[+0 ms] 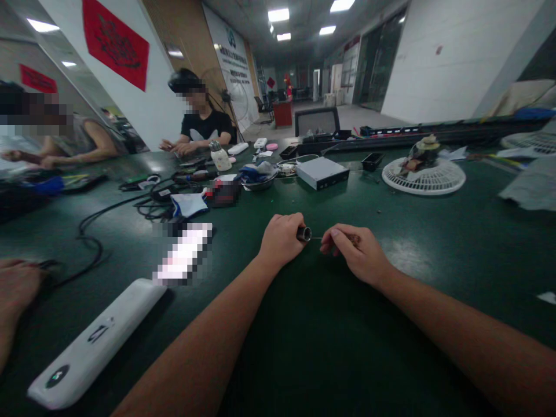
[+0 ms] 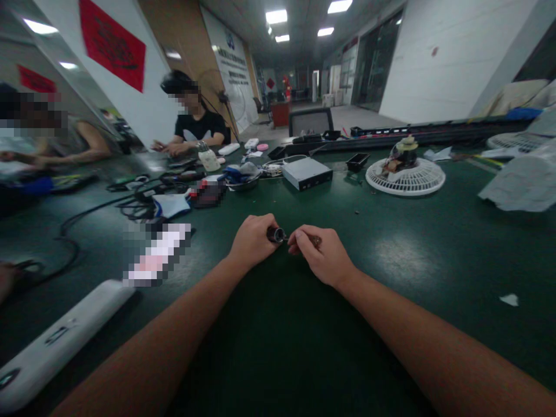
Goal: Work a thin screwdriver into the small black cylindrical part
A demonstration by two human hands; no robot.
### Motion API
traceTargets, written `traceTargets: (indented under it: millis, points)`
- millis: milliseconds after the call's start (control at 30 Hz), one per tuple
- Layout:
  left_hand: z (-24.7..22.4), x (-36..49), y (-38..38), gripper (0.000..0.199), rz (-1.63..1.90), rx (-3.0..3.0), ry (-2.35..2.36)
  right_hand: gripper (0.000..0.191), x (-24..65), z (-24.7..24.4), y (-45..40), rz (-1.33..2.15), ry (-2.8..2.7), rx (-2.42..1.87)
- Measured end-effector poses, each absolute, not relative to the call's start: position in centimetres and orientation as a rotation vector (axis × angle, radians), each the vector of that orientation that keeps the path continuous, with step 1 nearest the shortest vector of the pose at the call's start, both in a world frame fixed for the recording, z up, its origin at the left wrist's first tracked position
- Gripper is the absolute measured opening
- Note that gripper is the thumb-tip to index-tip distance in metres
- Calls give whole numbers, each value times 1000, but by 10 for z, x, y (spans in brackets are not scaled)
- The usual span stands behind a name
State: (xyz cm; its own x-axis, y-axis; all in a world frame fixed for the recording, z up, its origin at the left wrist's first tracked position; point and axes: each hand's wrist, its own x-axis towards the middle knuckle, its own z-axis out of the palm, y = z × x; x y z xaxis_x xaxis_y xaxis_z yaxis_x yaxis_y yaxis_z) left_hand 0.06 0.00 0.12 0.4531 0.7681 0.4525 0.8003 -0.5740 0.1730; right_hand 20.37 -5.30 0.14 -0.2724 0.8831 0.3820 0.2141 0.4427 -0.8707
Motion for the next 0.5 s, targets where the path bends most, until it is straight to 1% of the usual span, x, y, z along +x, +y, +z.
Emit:
traceTargets:
  millis: [100,267,400,500]
  points:
    - [2,1,0,14,-752,-2625,-1424,29,204,1,-53,865,-1722,-942]
    - [2,1,-1,13,-757,-2621,-1432,29,203,0,-53,965,-1766,-872]
    - [2,1,-1,13,-754,-2625,-1422,30,203,0,-53,883,-1705,-943]
    - [1,1,-1,13,-770,-2608,-1421,28,203,1,-53,920,-1693,-907]
